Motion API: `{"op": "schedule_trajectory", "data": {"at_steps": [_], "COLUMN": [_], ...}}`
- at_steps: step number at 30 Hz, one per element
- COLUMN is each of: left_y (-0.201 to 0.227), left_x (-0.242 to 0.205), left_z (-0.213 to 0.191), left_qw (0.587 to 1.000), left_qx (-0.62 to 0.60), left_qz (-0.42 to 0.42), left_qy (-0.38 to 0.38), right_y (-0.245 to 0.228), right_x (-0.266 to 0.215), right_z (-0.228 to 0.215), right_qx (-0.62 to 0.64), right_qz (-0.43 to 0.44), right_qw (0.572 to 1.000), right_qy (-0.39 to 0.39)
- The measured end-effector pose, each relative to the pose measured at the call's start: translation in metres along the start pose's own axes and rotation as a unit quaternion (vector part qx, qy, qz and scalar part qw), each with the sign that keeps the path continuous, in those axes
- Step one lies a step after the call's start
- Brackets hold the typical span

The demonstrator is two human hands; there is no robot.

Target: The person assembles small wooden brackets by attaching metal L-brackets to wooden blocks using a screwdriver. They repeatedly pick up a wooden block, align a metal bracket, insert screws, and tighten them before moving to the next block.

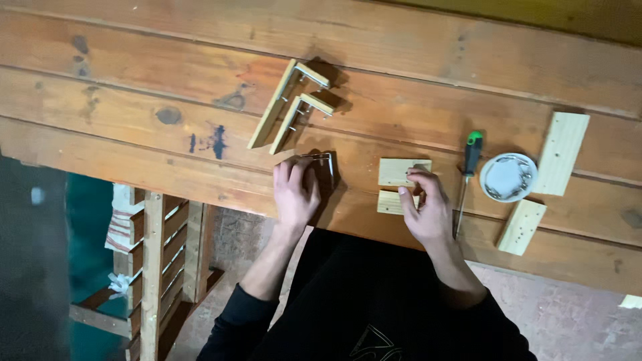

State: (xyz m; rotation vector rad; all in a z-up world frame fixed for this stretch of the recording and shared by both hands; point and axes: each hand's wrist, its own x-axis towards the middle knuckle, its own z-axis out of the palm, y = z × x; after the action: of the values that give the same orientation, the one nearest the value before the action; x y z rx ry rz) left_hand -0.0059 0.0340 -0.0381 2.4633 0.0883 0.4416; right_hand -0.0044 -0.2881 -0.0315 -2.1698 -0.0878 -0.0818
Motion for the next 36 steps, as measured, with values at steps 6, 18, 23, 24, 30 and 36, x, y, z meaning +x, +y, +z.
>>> {"op": "schedule_trajectory", "data": {"at_steps": [6, 18, 23, 24, 30, 36], "left_y": [-0.033, 0.002, 0.092, 0.106, 0.141, 0.102], "left_x": [-0.008, 0.016, 0.052, 0.056, 0.055, 0.07], "left_z": [0.014, -0.057, -0.026, -0.013, 0.047, 0.04], "left_qw": [0.999, 0.991, 0.967, 0.955, 0.913, 0.915], "left_qx": [0.045, -0.103, -0.143, -0.139, -0.271, -0.168], "left_qz": [0.006, 0.08, 0.202, 0.25, 0.258, 0.259], "left_qy": [-0.006, -0.043, -0.061, -0.072, -0.162, -0.26], "right_y": [-0.006, -0.011, -0.04, -0.045, 0.021, 0.004], "right_x": [0.002, 0.008, 0.024, 0.029, 0.03, 0.028], "right_z": [0.029, 0.015, -0.012, -0.019, -0.039, -0.07], "right_qx": [0.036, 0.053, 0.058, 0.043, -0.067, -0.057], "right_qz": [0.001, -0.024, -0.056, -0.071, -0.11, -0.054], "right_qw": [0.999, 0.998, 0.994, 0.992, 0.99, 0.997], "right_qy": [-0.002, 0.017, -0.076, -0.093, -0.054, 0.023]}}
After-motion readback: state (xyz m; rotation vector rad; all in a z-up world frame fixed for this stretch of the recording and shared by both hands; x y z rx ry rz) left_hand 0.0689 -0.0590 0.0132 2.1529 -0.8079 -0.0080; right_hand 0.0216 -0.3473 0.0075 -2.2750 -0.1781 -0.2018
